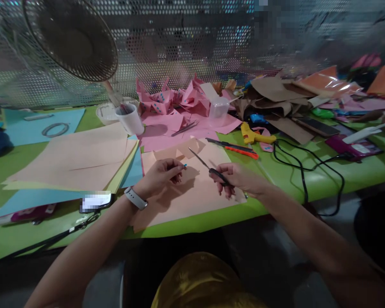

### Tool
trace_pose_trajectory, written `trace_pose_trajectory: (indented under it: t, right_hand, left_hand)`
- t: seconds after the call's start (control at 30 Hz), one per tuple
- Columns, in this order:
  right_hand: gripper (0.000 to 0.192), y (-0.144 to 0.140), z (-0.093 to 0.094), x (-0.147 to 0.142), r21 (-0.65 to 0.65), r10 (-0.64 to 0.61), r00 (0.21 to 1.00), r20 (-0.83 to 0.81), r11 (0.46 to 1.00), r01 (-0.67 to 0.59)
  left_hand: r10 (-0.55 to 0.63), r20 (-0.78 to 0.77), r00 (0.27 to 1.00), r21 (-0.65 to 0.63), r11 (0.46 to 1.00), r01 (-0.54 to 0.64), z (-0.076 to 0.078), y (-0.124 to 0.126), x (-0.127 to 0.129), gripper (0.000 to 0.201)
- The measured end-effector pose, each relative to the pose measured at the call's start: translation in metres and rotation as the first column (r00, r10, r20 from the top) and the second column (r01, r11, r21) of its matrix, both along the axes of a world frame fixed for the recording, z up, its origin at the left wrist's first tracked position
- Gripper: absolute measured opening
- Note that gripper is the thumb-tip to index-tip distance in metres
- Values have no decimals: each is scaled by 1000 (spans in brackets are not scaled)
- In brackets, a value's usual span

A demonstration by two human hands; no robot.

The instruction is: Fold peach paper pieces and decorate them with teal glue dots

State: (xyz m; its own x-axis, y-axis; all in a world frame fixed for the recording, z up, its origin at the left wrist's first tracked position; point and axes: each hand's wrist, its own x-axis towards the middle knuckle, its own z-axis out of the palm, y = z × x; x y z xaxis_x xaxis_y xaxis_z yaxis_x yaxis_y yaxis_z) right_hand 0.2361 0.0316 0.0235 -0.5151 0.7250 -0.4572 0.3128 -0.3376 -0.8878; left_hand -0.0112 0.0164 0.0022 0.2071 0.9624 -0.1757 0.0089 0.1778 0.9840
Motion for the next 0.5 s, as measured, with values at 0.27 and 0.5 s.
trace_pose_trajectory:
  t: [0.27, 0.5]
  right_hand:
    - [58, -12, 4, -6, -97, 140, 988, 60, 986, -134]
    - [57, -15, 3, -9, -80, 183, 977, 110, 981, -175]
  left_hand:
    - [7, 71, 997, -23, 1000, -6, 2, 1, -1, 37]
    - [6, 16, 1000, -116, 993, -4, 8, -2, -2, 35]
